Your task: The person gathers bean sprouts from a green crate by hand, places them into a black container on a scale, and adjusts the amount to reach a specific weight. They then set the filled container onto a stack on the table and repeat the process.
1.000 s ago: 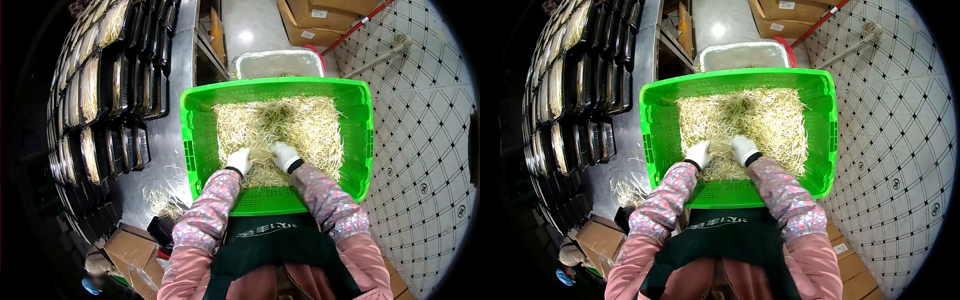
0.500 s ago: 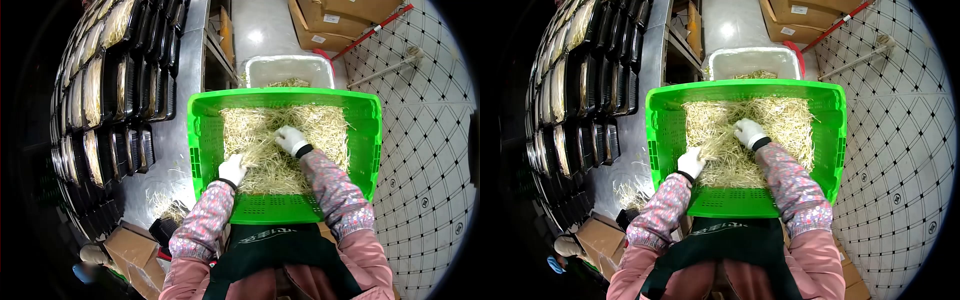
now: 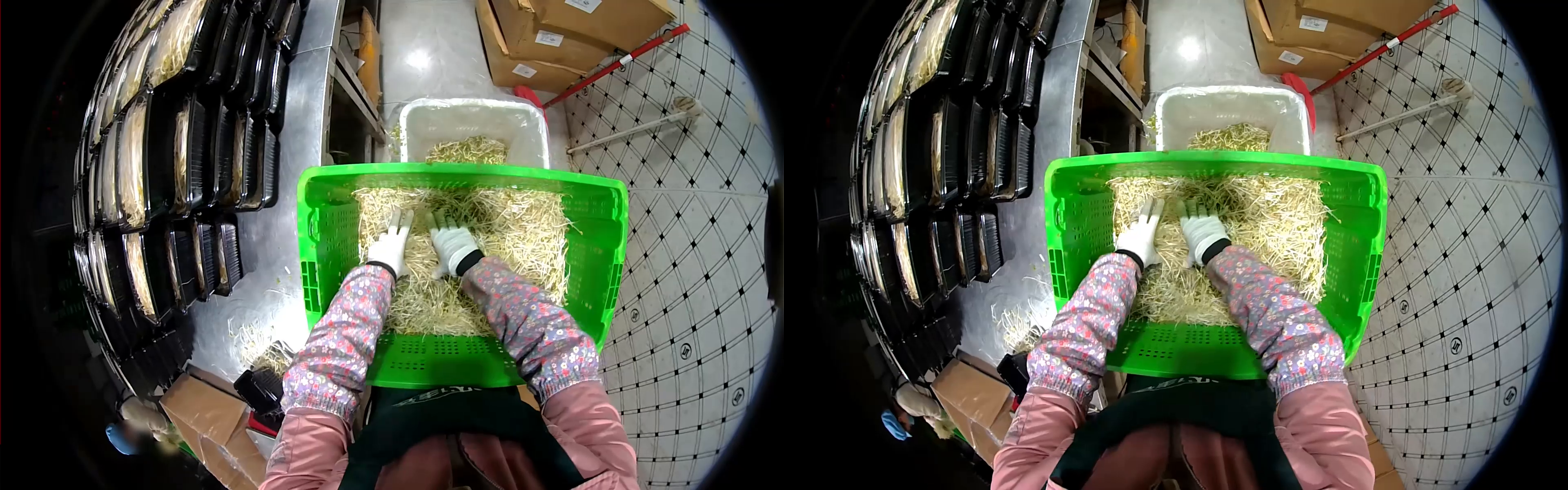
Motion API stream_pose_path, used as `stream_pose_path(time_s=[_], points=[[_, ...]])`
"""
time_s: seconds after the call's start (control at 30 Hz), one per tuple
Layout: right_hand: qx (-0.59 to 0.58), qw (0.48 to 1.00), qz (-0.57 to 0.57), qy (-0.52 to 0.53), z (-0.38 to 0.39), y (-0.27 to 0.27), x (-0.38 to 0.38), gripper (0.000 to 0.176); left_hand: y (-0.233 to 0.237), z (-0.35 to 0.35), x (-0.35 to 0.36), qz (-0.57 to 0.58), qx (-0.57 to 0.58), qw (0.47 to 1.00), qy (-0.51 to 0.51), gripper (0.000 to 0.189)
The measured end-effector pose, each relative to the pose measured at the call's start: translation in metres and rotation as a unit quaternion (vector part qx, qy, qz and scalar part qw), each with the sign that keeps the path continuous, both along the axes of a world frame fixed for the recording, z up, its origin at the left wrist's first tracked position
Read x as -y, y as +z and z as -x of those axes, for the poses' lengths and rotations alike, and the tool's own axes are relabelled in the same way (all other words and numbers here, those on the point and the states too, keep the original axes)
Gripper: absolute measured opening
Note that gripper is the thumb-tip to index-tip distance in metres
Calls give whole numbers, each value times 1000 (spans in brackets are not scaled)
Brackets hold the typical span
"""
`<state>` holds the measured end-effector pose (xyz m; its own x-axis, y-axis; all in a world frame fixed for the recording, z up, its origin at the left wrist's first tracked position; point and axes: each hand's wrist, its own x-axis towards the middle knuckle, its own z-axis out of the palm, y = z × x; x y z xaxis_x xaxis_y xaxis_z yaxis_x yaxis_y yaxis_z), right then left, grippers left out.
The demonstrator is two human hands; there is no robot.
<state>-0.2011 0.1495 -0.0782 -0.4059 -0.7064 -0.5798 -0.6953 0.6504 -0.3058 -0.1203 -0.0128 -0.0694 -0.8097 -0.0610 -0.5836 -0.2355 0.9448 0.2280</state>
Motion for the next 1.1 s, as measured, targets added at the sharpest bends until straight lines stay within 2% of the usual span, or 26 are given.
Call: stream_pose_path(time_s=[0.03, 0.07, 0.1, 0.17, 0.2, 0.23, 0.27, 0.33, 0.37, 0.4, 0.47, 0.5, 0.53, 0.6, 0.63, 0.67, 0.7, 0.73, 0.8, 0.83, 0.87, 0.93, 0.97, 1.0, 1.07, 1.1], points=[[13, 1000, -14, -23, 0, 1, 5, 77, -20, 2, 5, -24, 11, 1000, 5, 114], [16, 998, 23, -48, 1, -10, 2, 63, -25, 6, 8, -48, 23, 999, 11, 104], [22, 995, 61, -73, 0, -22, -3, 49, -30, 7, 7, -22, 40, 998, 34, 69], [37, 988, 102, -112, 5, -31, -12, 17, -42, -5, 13, -52, -16, 996, 64, 49], [31, 984, 135, -108, 13, -30, -19, 17, -47, -13, 17, -66, -47, 994, 79, 39], [56, 981, 118, -143, 23, -21, -24, 20, -37, -20, 16, -47, -94, 991, 79, 29], [82, 975, 100, -178, 34, -13, -28, 22, -30, -22, 18, -42, -76, 993, 83, 30], [63, 971, 113, -202, 59, -22, -43, 28, -17, -34, 21, -25, -112, 991, 61, 29], [141, 956, 45, -254, 74, -1, -37, 33, -14, -39, 20, -8, -124, 990, 70, 27], [126, 961, 39, -244, 80, 7, -34, 41, -15, -42, 15, -2, -127, 990, 65, 27], [191, 952, 15, -237, 75, 7, -22, 63, 0, -38, 1, -39, -131, 989, 61, 38], [211, 958, 16, -192, 68, 7, -10, 64, 5, -35, -8, -67, -154, 984, 54, 57], [214, 964, -3, -156, 59, -6, -4, 64, -2, -33, -16, -29, -141, 987, 65, 75], [178, 978, 6, -104, 55, -27, -1, 67, 24, -35, -22, -49, -105, 984, 135, 78], [148, 981, 51, -113, 55, -30, -2, 65, 44, -42, -19, -100, -114, 971, 186, 75], [118, 981, 96, -121, 55, -37, -3, 64, 43, -59, -15, -108, -208, 954, 188, 69], [174, 968, 104, -144, 60, -44, 1, 91, 44, -76, -9, -127, -243, 942, 195, 64], [154, 977, 78, -123, 57, -42, 10, 102, 60, -85, -6, -145, -278, 928, 199, 59], [110, 991, 22, -76, 46, -32, 29, 126, 120, -100, -12, -258, -246, 854, 380, 44], [154, 985, -23, -71, 39, -36, 37, 150, 142, -115, -13, -259, -267, 829, 418, 39], [127, 991, -16, -44, 23, -41, 41, 146, 160, -135, -12, -260, -287, 802, 454, 35], [14, 998, -58, 15, 2, -36, 49, 139, 186, -176, -5, -151, -371, 779, 482, 32], [75, 996, -57, 2, 7, -27, 51, 107, 190, -202, 0, -139, -413, 731, 525, 30], [70, 997, -28, -13, 7, -25, 50, 83, 195, -228, 5, -126, -454, 677, 565, 28], [62, 997, 32, -45, 8, -25, 44, 41, 214, -270, 18, -90, -449, 592, 663, 27], [70, 994, 42, -73, 10, -20, 41, 43, 215, -298, 26, -60, -465, 580, 666, 31]])
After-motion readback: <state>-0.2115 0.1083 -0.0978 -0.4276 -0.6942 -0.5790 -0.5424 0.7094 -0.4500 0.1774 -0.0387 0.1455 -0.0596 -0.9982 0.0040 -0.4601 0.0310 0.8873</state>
